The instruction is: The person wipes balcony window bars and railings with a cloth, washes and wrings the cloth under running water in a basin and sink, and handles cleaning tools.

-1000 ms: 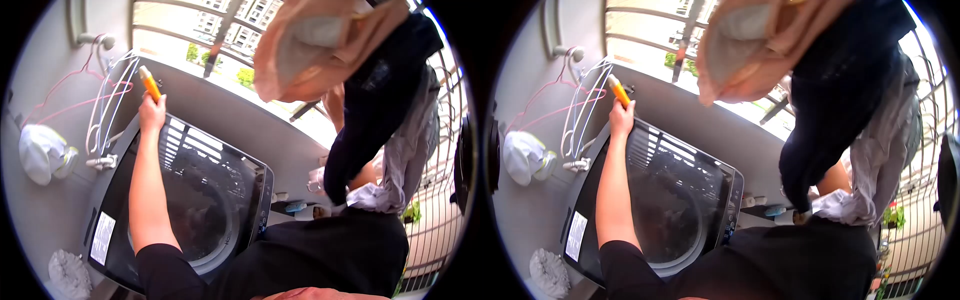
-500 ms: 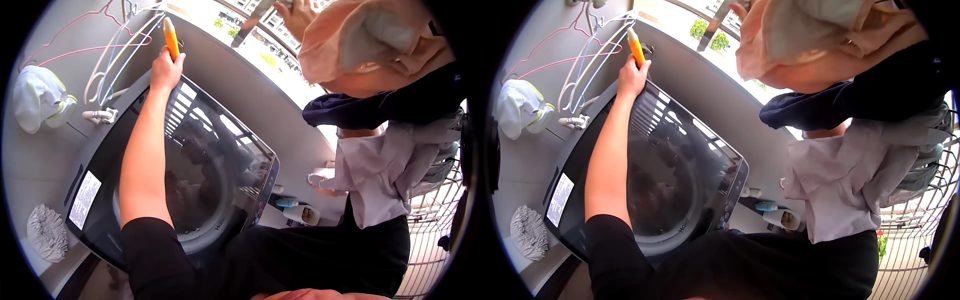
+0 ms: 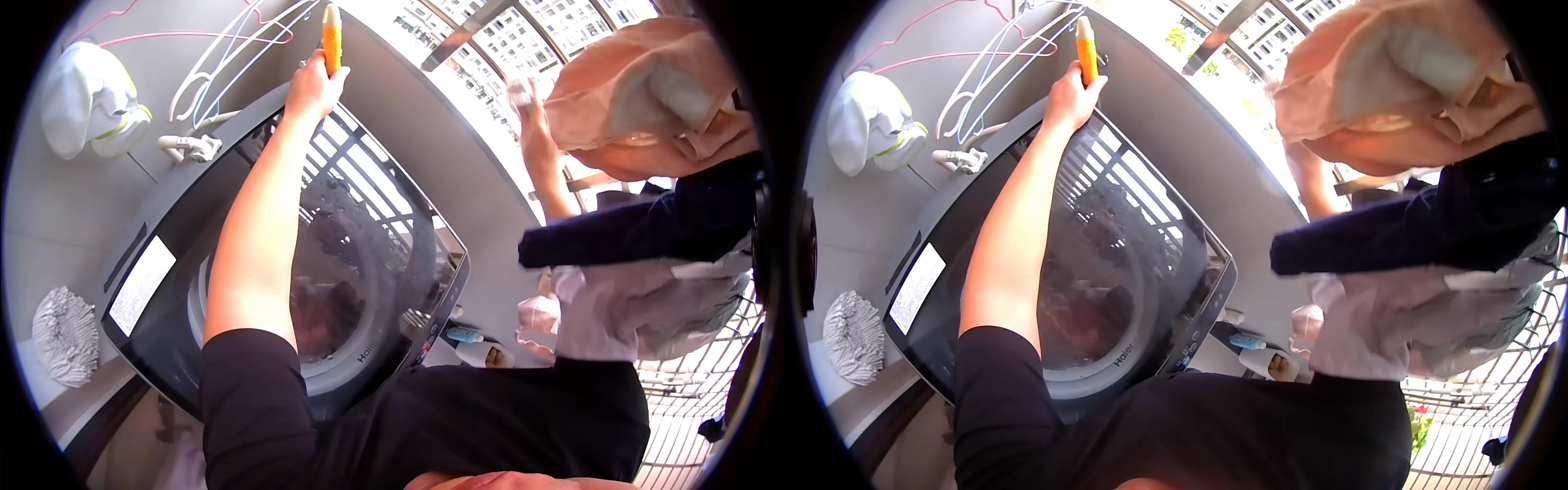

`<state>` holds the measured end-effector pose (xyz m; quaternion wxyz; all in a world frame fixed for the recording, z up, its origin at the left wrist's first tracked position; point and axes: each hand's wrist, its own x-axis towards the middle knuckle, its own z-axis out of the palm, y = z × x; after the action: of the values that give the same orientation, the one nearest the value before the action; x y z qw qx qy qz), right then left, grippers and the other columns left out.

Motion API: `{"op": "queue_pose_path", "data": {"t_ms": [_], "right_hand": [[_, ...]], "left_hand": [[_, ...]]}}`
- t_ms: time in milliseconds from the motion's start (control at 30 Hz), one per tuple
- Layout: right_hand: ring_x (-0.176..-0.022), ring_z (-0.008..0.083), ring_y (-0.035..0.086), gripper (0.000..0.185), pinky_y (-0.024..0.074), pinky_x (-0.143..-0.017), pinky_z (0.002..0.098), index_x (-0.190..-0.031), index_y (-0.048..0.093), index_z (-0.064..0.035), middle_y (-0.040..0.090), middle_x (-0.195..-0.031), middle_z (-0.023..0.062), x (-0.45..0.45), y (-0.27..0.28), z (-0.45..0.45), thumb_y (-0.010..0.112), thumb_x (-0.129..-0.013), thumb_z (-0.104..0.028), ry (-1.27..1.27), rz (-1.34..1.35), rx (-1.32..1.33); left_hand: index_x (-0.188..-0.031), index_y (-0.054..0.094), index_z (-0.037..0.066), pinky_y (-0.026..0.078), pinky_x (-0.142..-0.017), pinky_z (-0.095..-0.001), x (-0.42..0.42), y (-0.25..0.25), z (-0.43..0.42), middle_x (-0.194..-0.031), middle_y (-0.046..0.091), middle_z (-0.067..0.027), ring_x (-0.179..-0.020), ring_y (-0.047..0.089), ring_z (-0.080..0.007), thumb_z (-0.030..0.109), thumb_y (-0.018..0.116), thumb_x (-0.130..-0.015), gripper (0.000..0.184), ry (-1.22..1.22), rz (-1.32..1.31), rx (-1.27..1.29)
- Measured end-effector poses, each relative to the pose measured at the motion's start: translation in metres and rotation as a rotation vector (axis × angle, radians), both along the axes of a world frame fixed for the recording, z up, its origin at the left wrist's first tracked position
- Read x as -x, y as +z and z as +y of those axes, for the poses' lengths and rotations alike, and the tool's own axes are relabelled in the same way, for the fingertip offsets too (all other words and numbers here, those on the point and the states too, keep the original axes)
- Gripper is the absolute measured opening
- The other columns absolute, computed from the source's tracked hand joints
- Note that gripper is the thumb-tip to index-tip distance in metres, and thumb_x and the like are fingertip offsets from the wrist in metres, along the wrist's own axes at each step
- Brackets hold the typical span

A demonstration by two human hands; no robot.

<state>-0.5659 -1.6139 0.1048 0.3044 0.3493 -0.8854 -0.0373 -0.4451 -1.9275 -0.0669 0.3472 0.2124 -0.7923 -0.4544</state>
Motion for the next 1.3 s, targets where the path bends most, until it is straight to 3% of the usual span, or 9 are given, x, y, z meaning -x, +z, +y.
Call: {"op": "queue_pose_path", "data": {"t_ms": [100,200,600,800,900,1033,1133,1233,1300], "right_hand": [[-0.098,0.0439,0.068,0.035,0.0553,-0.078,0.0503,-0.124,0.052,0.0012,0.059,-0.117,0.0297,0.011,-0.001,-0.057,0.043,-0.108,-0.029,0.062,-0.22,0.069],[-0.084,0.0403,0.071,0.038,0.0545,-0.07,0.0546,-0.123,0.056,0.0017,0.067,-0.095,0.0265,0.071,-0.015,-0.098,0.048,-0.104,-0.03,0.034,0.057,0.092],[-0.086,0.0356,0.071,0.035,0.0541,-0.068,0.0543,-0.123,0.063,-0.0072,0.068,-0.095,0.0227,-0.069,0.106,0.139,0.057,-0.098,-0.031,0.068,0.404,0.163],[-0.087,0.0333,0.071,0.035,0.0539,-0.067,0.0541,-0.123,0.066,-0.0117,0.068,-0.096,0.0209,-0.245,-0.072,0.221,0.062,-0.094,-0.032,-0.114,-0.882,-0.251],[-0.104,0.0357,0.066,0.027,0.0538,-0.082,0.0511,-0.114,0.071,-0.0165,0.067,-0.111,0.0161,-0.293,-0.171,0.326,0.067,-0.089,-0.027,-0.154,-0.923,-0.012],[-0.105,0.0384,0.068,0.036,0.0538,-0.093,0.0501,-0.112,0.072,-0.0076,0.07,-0.108,0.0202,-0.313,-0.156,0.442,0.07,-0.086,-0.033,-0.699,-1.084,-0.001],[-0.102,0.035,0.07,0.054,0.0543,-0.094,0.043,-0.12,0.07,-0.0027,0.073,-0.11,0.0226,-0.315,-0.145,0.533,0.074,-0.083,-0.042,-0.828,-1.06,0.443],[-0.082,0.0245,0.07,0.039,0.0576,-0.071,0.037,-0.113,0.068,0.0017,0.071,-0.098,0.0139,-0.296,-0.164,0.641,0.068,-0.095,-0.033,-0.656,-1.482,1.515],[-0.074,0.0224,0.065,0.04,0.0536,-0.061,0.0359,-0.121,0.059,0.0015,0.068,-0.102,0.015,-0.289,-0.13,0.664,0.053,-0.104,-0.035,-0.008,-1.917,2.095]], "left_hand": [[-0.113,0.061,0.005,0.054,-0.085,-0.0469,0.005,-0.003,-0.001,-0.097,0.073,-0.0201,-0.096,0.07,-0.0408,0.038,0.07,-0.092,0.04,0.026,-0.023,0.039],[-0.112,0.061,0.006,0.055,-0.085,-0.0495,0.004,-0.004,-0.003,-0.096,0.073,-0.0216,-0.096,0.071,-0.0427,0.039,0.07,-0.091,0.041,0.028,-0.01,0.045],[-0.117,0.065,0.001,0.056,-0.081,-0.0376,0.015,-0.01,-0.002,-0.099,0.076,-0.0128,-0.089,0.074,-0.0254,0.039,0.08,-0.089,0.049,0.088,0.077,0.179],[-0.112,0.067,0.003,0.055,-0.079,-0.042,0.016,-0.017,0.0,-0.093,0.074,-0.0124,-0.086,0.072,-0.0311,0.04,0.076,-0.091,0.043,0.075,-0.142,0.362],[-0.111,0.068,0.004,0.053,-0.087,-0.0449,0.009,-0.027,0.008,-0.104,0.072,-0.0157,-0.098,0.069,-0.0354,0.038,0.072,-0.093,0.039,0.114,-0.255,0.577],[-0.111,0.069,0.003,0.051,-0.093,-0.0437,-0.018,-0.018,0.049,-0.116,0.069,-0.0187,-0.108,0.065,-0.0362,0.035,0.07,-0.094,0.036,0.071,-0.32,0.579],[-0.106,0.071,0.004,0.053,-0.083,-0.0431,-0.07,0.005,0.107,-0.098,0.073,-0.0165,-0.092,0.069,-0.0343,0.034,0.07,-0.095,0.032,0.049,-0.24,0.483],[-0.104,0.073,0.006,0.053,-0.078,-0.0409,-0.139,0.039,0.193,-0.09,0.074,-0.0139,-0.084,0.07,-0.0321,0.039,0.069,-0.096,0.034,0.128,-0.271,0.37],[-0.097,0.072,0.004,0.051,-0.073,-0.0395,-0.184,0.055,0.254,-0.084,0.072,-0.0117,-0.075,0.067,-0.0277,0.043,0.066,-0.098,0.039,0.247,-0.248,0.38]]}}
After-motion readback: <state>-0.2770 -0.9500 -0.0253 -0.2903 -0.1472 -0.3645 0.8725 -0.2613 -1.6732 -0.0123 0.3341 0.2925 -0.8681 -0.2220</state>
